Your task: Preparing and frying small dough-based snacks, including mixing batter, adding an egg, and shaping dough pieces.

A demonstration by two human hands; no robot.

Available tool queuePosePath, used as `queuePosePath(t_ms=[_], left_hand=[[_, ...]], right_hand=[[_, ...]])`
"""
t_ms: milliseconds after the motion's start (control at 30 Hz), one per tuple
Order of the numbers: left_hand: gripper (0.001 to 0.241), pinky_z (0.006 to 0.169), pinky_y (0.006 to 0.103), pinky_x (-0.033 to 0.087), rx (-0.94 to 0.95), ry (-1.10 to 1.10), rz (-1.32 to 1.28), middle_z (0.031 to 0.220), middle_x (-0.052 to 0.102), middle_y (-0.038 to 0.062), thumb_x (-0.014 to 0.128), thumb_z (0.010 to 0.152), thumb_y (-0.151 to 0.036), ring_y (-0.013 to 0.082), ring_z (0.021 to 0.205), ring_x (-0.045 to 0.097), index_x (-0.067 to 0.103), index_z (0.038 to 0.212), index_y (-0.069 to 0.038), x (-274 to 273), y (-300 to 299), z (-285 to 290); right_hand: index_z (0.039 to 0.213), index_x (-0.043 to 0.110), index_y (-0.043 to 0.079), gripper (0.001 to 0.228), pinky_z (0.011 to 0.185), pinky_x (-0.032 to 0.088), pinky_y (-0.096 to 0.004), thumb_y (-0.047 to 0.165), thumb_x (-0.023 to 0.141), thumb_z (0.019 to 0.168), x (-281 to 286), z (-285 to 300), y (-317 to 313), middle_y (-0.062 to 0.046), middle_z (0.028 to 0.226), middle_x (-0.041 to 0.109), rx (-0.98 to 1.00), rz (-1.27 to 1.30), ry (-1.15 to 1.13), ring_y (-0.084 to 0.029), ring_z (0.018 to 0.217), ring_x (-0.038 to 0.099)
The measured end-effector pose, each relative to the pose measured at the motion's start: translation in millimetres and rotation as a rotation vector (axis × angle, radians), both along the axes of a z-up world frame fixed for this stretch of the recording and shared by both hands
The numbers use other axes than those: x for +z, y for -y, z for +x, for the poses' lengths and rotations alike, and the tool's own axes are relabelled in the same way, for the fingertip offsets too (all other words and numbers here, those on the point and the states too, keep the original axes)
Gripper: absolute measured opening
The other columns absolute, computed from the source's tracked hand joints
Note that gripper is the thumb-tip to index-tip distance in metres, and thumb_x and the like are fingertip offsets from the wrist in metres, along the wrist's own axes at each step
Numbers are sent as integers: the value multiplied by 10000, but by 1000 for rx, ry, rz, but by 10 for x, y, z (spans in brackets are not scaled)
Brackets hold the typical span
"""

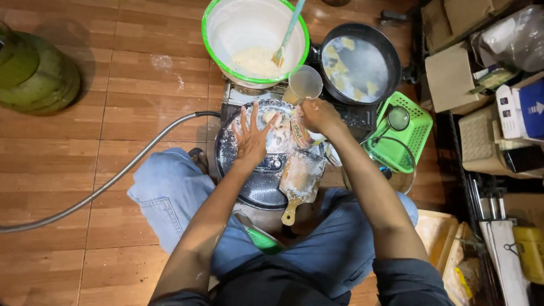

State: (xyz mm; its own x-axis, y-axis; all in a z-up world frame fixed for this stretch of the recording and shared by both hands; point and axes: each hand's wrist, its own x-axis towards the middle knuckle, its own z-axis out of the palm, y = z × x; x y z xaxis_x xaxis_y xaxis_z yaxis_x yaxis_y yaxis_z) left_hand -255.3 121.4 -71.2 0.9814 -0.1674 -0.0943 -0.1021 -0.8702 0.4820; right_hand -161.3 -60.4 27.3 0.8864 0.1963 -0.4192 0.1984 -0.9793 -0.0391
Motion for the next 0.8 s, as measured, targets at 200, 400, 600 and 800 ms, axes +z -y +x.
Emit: queuePosePath(t_ms=[200, 400, 600, 800], left_hand=[[1057, 1146, 725, 12, -23, -58, -7, 1711, -71, 123, 613, 798, 181, 461, 1544, -101, 321, 1566, -485, -190, 1, 5], [995, 1145, 734, 19, -35, -51, 53, 1711, -55, 123, 636, 817, 140, 465, 1544, -76, 358, 1556, -465, -257, 4, -6], [943, 1149, 724, -20, -4, -94, 26, 1714, -77, 110, 570, 869, 143, 451, 1550, -90, 367, 1543, -485, -263, 7, -18], [912, 1140, 734, -41, 7, -92, 67, 1712, -130, 104, 559, 894, 131, 444, 1544, -137, 356, 1556, -464, -328, -38, 5]], right_hand=[[1120, 765, 50, 322, 914, 582, -543, 162, 600, 868, 327, -432, -153, -264, 1105, 745, 29, -27, -48, -450, 1090, 707], [1055, 774, 49, 269, 879, 589, -556, 175, 682, 836, 73, -337, 41, -263, 1055, 748, 47, 1, -23, -464, 1065, 711], [1027, 786, 70, 228, 891, 572, -578, 184, 697, 851, -585, -104, 443, -280, 1038, 746, 1, 55, -37, -498, 1044, 707], [964, 803, 119, 173, 845, 587, -564, 246, 736, 866, -453, -139, 437, -265, 991, 753, 10, 57, -13, -487, 1007, 721]])
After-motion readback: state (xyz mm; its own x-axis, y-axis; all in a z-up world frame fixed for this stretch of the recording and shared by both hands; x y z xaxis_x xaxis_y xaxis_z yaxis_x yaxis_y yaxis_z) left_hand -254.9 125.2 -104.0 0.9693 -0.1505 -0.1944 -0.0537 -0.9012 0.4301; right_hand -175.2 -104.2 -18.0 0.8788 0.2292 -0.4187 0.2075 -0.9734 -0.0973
